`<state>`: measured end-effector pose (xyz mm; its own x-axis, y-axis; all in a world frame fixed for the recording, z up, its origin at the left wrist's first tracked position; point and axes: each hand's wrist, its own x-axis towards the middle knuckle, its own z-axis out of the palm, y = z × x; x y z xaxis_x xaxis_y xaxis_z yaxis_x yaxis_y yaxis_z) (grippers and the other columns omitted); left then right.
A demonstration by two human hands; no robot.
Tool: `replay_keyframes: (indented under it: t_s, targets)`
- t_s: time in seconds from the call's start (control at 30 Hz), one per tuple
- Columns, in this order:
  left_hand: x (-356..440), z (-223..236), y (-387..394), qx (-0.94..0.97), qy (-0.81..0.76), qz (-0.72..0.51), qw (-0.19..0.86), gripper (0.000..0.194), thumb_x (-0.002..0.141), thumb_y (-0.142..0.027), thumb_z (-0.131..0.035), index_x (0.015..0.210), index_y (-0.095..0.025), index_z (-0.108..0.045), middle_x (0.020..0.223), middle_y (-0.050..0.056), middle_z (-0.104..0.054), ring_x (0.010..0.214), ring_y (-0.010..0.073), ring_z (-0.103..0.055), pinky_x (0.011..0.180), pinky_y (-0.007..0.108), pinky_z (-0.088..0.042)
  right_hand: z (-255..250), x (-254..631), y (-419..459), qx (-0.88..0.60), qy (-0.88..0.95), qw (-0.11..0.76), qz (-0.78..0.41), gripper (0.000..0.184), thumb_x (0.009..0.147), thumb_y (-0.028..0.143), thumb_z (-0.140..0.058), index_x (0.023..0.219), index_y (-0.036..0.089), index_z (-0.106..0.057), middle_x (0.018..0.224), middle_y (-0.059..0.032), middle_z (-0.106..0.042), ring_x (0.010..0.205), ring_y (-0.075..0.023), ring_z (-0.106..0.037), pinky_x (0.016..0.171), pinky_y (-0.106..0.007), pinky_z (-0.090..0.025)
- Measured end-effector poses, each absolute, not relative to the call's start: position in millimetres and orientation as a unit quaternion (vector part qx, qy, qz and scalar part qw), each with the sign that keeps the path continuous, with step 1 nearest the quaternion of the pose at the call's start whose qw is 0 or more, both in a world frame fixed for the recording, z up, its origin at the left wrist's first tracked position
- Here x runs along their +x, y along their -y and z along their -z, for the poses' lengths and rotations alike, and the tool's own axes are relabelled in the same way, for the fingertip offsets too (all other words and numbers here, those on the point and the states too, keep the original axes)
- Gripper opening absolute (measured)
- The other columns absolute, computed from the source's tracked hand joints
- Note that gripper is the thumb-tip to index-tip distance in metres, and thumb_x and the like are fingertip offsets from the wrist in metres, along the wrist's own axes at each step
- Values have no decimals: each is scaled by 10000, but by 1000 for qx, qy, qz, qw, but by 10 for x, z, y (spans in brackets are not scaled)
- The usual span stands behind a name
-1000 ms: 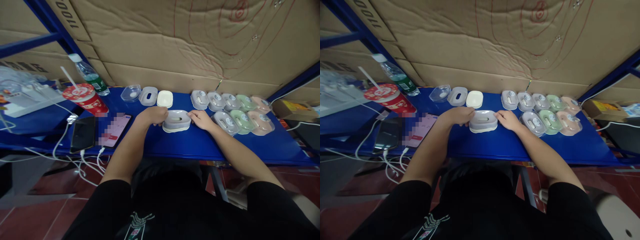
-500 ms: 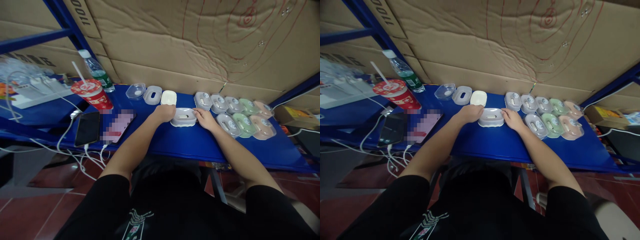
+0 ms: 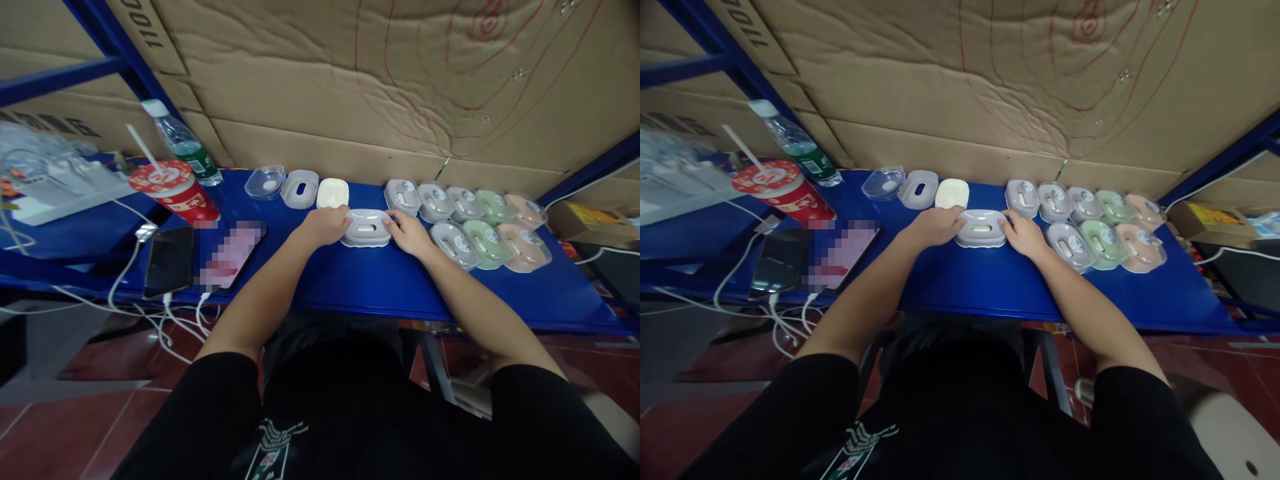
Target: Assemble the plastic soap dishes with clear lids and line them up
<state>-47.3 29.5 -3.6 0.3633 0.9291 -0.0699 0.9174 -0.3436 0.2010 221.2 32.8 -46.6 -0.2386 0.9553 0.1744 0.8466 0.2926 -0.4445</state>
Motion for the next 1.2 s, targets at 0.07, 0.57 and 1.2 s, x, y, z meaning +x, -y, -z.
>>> replay_keyframes:
  t_s: [0.07,0.57,1.2]
  targets:
    - [-465,61,-297,821,-561,-20,105,561,1112,-412,-356,1558,-135,-555,1423,213,-741,1313,369,-708,1059,472,-542,477,2204,-334,-585,777,197,-124,585,1093,587,-428,1447,201,-688,1129,-140,-847,1086,-377,-765,925,-463,-572]
    - [-847,-73,-508,693,-688,-214,34,537,1137,-371,-304,1458,-184,-691,1473,195,-691,1340,377,-674,1118,521,-526,525,2204,-356,-593,777,169,-130,802,1081,761,-348,1560,191,-646,1348,-178,-801,1295,-419,-724,1071,-536,-556]
    - [-1388,10,-738,577,-680,-452,-21,243,1016,-318,-683,1251,-257,-672,1342,115,-731,1283,325,-697,1092,465,-553,510,2209,-348,-575,778,204,-146,803,1054,745,-432,1588,166,-586,1042,-137,-838,1035,-389,-776,925,-527,-589]
